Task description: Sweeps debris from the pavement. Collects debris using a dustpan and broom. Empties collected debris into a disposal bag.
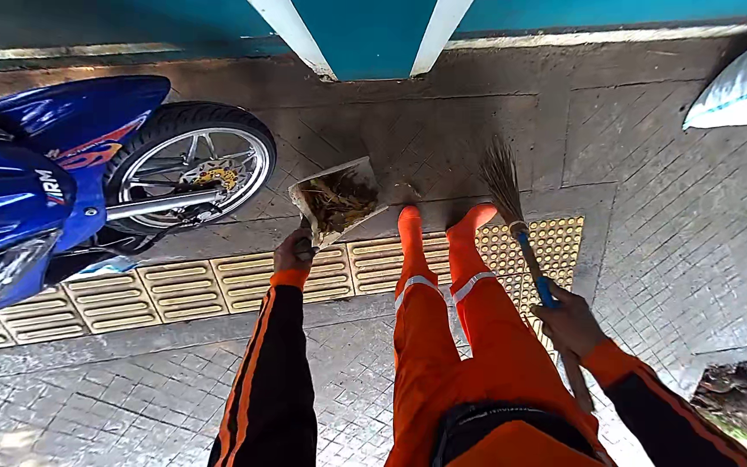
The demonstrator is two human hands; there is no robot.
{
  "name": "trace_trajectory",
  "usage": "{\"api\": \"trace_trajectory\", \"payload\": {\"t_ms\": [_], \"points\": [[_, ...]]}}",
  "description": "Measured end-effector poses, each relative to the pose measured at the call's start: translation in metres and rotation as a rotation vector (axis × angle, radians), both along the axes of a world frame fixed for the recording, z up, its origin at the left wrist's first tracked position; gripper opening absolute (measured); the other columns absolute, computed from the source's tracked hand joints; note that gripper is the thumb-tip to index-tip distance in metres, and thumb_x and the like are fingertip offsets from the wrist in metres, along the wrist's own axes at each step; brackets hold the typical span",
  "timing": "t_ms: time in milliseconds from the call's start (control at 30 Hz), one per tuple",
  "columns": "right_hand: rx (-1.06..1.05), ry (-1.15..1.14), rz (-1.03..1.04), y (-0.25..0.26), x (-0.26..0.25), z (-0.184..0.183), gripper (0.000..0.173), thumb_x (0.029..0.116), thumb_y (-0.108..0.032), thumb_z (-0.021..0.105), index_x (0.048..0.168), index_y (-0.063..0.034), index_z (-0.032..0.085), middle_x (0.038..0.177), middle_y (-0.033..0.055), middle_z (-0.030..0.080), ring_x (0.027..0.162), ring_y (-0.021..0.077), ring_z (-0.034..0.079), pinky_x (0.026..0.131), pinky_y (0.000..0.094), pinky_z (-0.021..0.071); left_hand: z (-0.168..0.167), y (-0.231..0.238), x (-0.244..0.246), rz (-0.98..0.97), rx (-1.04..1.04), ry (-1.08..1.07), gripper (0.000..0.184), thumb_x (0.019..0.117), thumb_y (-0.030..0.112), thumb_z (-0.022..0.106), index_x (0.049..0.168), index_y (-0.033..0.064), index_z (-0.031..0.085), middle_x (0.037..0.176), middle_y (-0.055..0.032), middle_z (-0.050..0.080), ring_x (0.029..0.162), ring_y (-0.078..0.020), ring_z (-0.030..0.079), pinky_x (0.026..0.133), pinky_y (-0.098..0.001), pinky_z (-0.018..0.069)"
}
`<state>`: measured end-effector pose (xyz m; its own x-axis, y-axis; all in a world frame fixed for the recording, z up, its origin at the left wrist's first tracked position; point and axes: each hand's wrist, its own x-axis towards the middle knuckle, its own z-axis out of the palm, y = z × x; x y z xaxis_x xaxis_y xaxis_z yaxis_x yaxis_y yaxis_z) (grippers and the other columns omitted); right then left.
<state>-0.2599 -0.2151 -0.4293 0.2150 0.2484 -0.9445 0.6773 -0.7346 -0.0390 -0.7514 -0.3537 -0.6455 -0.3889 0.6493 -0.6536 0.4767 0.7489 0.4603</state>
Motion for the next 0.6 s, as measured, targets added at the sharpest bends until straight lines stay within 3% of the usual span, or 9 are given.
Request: {"api": "trace_trajectory", "payload": {"t_ms": [67, 133, 233, 333, 400, 467, 500, 567, 600], "points": [[-0.125, 0.090, 0.046, -0.012, -0.039, -0.037, 0.065, 0.0972, -0.008, 0.065, 0.157, -0.0098, 0.039, 0.085, 0.0154, 0.063, 0.053, 0.0194, 0.055, 0.051, 0.0366, 0.0514, -0.008, -0.001, 0.004, -0.042, -0.049, 0.025, 0.043, 0.0826, 0.001, 0.081, 0.124, 0.0078, 0.069, 0.126, -0.0173, 0.070, 0.116, -0.0373, 0.067, 0.102, -0.0606, 0.0496], [-0.248, 0.219, 0.188, -0.030, -0.079, -0.057, 0.069, 0.0952, -0.010, 0.066, 0.158, -0.0137, 0.038, 0.099, 0.0179, 0.064, 0.062, 0.0235, 0.061, 0.058, 0.0418, 0.0553, -0.015, -0.004, 0.010, -0.038, -0.042, 0.027, 0.043, 0.0822, 0.002, 0.081, 0.123, 0.0092, 0.069, 0.125, -0.0171, 0.070, 0.115, -0.0375, 0.067, 0.102, -0.0606, 0.0499], [-0.350, 0.325, 0.329, -0.045, -0.107, -0.047, 0.082, 0.0943, -0.012, 0.067, 0.165, -0.0196, 0.026, 0.122, 0.0231, 0.062, 0.078, 0.0307, 0.066, 0.071, 0.0500, 0.0582, -0.016, -0.009, 0.016, -0.002, -0.016, 0.023, 0.042, 0.0830, 0.002, 0.081, 0.123, 0.0069, 0.069, 0.126, -0.0182, 0.070, 0.117, -0.0363, 0.067, 0.104, -0.0580, 0.0494], [-0.343, 0.382, 0.357, -0.026, -0.061, -0.002, 0.080, 0.0950, -0.014, 0.069, 0.164, -0.0246, 0.030, 0.110, 0.0212, 0.065, 0.070, 0.0287, 0.063, 0.064, 0.0485, 0.0555, -0.013, -0.013, 0.015, 0.077, 0.050, -0.022, 0.040, 0.0807, -0.003, 0.079, 0.119, 0.0015, 0.069, 0.125, -0.0187, 0.070, 0.117, -0.0304, 0.067, 0.105, -0.0495, 0.0504], [-0.248, 0.373, 0.327, -0.011, -0.014, 0.028, 0.077, 0.0938, -0.015, 0.070, 0.162, -0.0265, 0.035, 0.101, 0.0179, 0.067, 0.062, 0.0243, 0.059, 0.057, 0.0449, 0.0534, -0.015, -0.020, 0.017, 0.126, 0.125, -0.055, 0.041, 0.0773, -0.005, 0.078, 0.117, -0.0016, 0.068, 0.125, -0.0188, 0.070, 0.117, -0.0271, 0.067, 0.104, -0.0444, 0.0517], [-0.124, 0.263, 0.307, -0.002, 0.015, 0.037, 0.079, 0.0928, -0.015, 0.070, 0.163, -0.0246, 0.035, 0.100, 0.0171, 0.068, 0.061, 0.0231, 0.059, 0.056, 0.0432, 0.0534, -0.014, -0.029, 0.022, 0.171, 0.167, -0.062, 0.041, 0.0773, -0.006, 0.078, 0.117, -0.0045, 0.067, 0.124, -0.0205, 0.070, 0.117, -0.0268, 0.067, 0.104, -0.0430, 0.0515], [-0.088, 0.195, 0.313, 0.001, 0.019, 0.030, 0.079, 0.0936, -0.014, 0.070, 0.163, -0.0237, 0.033, 0.104, 0.0186, 0.067, 0.067, 0.0257, 0.062, 0.061, 0.0458, 0.0547, -0.011, -0.031, 0.027, 0.221, 0.193, -0.077, 0.039, 0.0786, -0.007, 0.076, 0.117, -0.0065, 0.067, 0.123, -0.0213, 0.070, 0.116, -0.0258, 0.067, 0.103, -0.0417, 0.0520], [-0.072, 0.085, 0.336, 0.005, 0.011, 0.000, 0.078, 0.0944, -0.012, 0.070, 0.163, -0.0199, 0.033, 0.123, 0.0241, 0.066, 0.097, 0.0371, 0.069, 0.086, 0.0573, 0.0561, -0.003, -0.022, 0.045, 0.413, 0.251, -0.182, 0.029, 0.0875, -0.009, 0.065, 0.117, -0.0110, 0.063, 0.117, -0.0192, 0.069, 0.107, -0.0174, 0.066, 0.095, -0.0334, 0.0545], [-0.061, 0.072, 0.346, 0.004, 0.004, -0.019, 0.074, 0.0929, -0.011, 0.070, 0.160, -0.0162, 0.039, 0.129, 0.0256, 0.064, 0.111, 0.0407, 0.066, 0.096, 0.0609, 0.0526, 0.000, -0.015, 0.053, 0.519, 0.265, -0.257, 0.023, 0.0940, -0.006, 0.059, 0.117, -0.0105, 0.059, 0.113, -0.0146, 0.067, 0.099, -0.0110, 0.065, 0.087, -0.0279, 0.0557]]}}
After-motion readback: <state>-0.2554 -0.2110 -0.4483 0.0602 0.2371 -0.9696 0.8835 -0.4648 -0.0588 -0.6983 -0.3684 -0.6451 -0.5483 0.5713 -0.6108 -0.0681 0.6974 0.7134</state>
